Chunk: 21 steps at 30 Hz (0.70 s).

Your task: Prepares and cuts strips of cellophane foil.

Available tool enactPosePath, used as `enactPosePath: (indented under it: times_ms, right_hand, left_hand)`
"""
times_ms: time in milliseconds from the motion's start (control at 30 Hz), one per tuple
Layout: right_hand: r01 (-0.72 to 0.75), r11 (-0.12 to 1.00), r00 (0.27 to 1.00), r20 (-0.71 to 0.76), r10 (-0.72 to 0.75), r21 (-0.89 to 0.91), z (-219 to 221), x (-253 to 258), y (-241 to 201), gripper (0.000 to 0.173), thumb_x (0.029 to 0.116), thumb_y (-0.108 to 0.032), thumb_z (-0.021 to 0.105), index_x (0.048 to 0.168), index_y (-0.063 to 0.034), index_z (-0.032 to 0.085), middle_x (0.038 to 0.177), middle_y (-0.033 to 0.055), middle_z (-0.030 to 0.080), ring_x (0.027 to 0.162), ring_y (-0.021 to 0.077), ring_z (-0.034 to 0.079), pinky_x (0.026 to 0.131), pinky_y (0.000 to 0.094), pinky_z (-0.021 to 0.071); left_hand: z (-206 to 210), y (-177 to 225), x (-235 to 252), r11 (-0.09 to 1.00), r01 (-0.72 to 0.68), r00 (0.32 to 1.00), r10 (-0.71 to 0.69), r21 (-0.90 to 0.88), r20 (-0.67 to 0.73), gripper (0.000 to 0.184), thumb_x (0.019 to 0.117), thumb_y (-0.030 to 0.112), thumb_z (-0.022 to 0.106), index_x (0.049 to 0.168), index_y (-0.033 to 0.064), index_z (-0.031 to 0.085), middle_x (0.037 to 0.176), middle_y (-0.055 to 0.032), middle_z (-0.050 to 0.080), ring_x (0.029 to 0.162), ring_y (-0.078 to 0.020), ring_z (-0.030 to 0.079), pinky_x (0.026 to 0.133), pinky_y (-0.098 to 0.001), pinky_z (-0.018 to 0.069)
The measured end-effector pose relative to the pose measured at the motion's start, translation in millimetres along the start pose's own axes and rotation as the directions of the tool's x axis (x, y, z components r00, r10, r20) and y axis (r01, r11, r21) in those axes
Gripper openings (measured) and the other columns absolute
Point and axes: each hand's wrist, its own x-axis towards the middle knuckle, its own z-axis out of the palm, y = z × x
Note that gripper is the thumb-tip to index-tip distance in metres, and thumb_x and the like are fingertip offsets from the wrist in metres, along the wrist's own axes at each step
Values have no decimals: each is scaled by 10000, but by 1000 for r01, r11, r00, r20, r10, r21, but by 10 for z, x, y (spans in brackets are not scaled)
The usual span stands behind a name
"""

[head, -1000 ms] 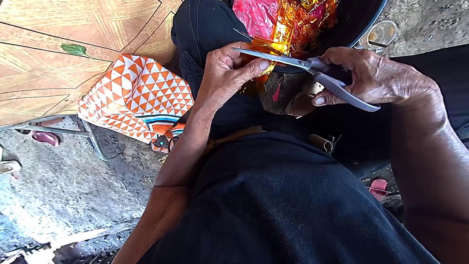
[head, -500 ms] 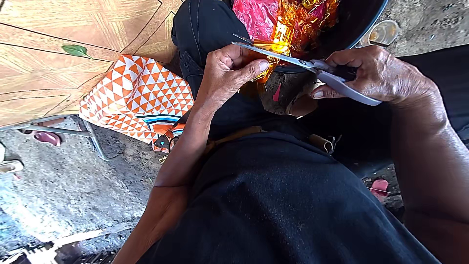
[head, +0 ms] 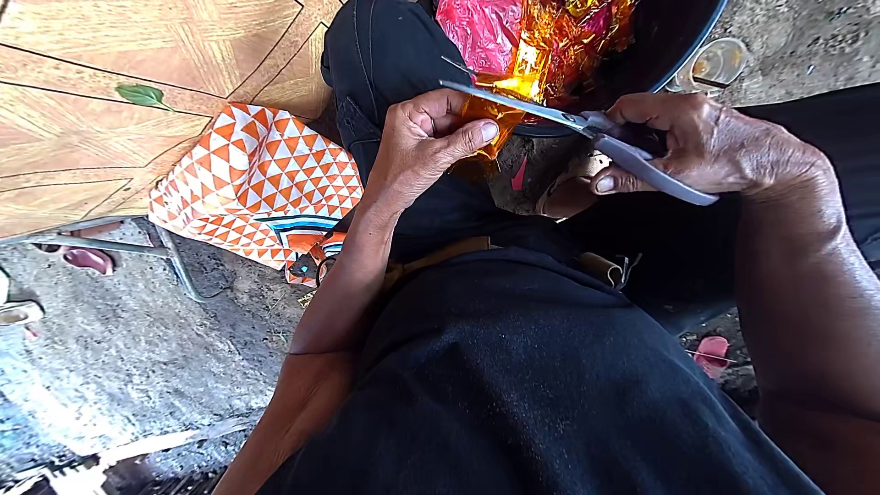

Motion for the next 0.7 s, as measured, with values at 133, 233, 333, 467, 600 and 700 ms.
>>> enactPosePath:
  times_ms: [133, 233, 333, 467, 600, 700]
  right_hand:
    - [-29, 999, 998, 62, 31, -32, -14, -19, -4, 742, 744, -800, 641, 1045, -122, 654, 968, -37, 586, 889, 12, 543, 763, 213, 452]
    - [-73, 997, 994, 84, 75, -20, -39, -36, -36, 755, 716, -787, 668, 1066, -118, 656, 1006, -34, 592, 908, 8, 550, 777, 211, 459]
    - [-103, 995, 992, 74, 103, -7, -42, -50, -49, 738, 696, -804, 679, 1049, -157, 652, 979, -73, 584, 856, -32, 540, 728, 170, 449]
    - [-130, 991, 989, 79, 128, 13, -42, -46, -64, 717, 680, -807, 696, 1021, -180, 640, 952, -94, 595, 785, -58, 536, 658, 148, 447]
    - [-93, 996, 994, 52, 91, 19, -18, -22, -80, 680, 701, -771, 711, 1009, -170, 633, 931, -96, 578, 765, -72, 523, 648, 123, 435]
    - [-91, 996, 995, 41, 91, 7, -9, 6, -109, 687, 696, -770, 712, 1017, -166, 641, 945, -88, 583, 776, -58, 522, 656, 142, 433]
  left_hand:
    - [4, 2, 0, 1000, -12, 1000, 12, -7, -7, 154, 910, -33, 715, 1059, -35, 674, 912, -71, 761, 831, -161, 754, 786, -338, 651]
    - [8, 5, -4, 1000, -13, 1000, 13, -1, -27, 146, 910, -28, 715, 1052, -18, 679, 904, -51, 762, 823, -144, 751, 781, -333, 650]
    - [16, 8, -1, 1000, -10, 999, 9, -10, -46, 158, 909, -24, 721, 1060, -20, 675, 904, -54, 760, 826, -153, 752, 784, -347, 653]
    - [26, -7, 21, 999, -33, 996, 30, -30, -80, 168, 906, -48, 710, 1067, -22, 671, 909, -53, 761, 831, -160, 754, 784, -360, 655]
    - [48, 8, 27, 999, -39, 995, 39, -2, -90, 185, 897, -51, 717, 1074, -22, 671, 902, -42, 761, 827, -138, 749, 785, -331, 647]
    - [64, 17, 30, 999, -48, 995, 49, 12, -81, 206, 893, -53, 722, 1091, -27, 669, 913, -39, 764, 835, -132, 748, 798, -330, 646]
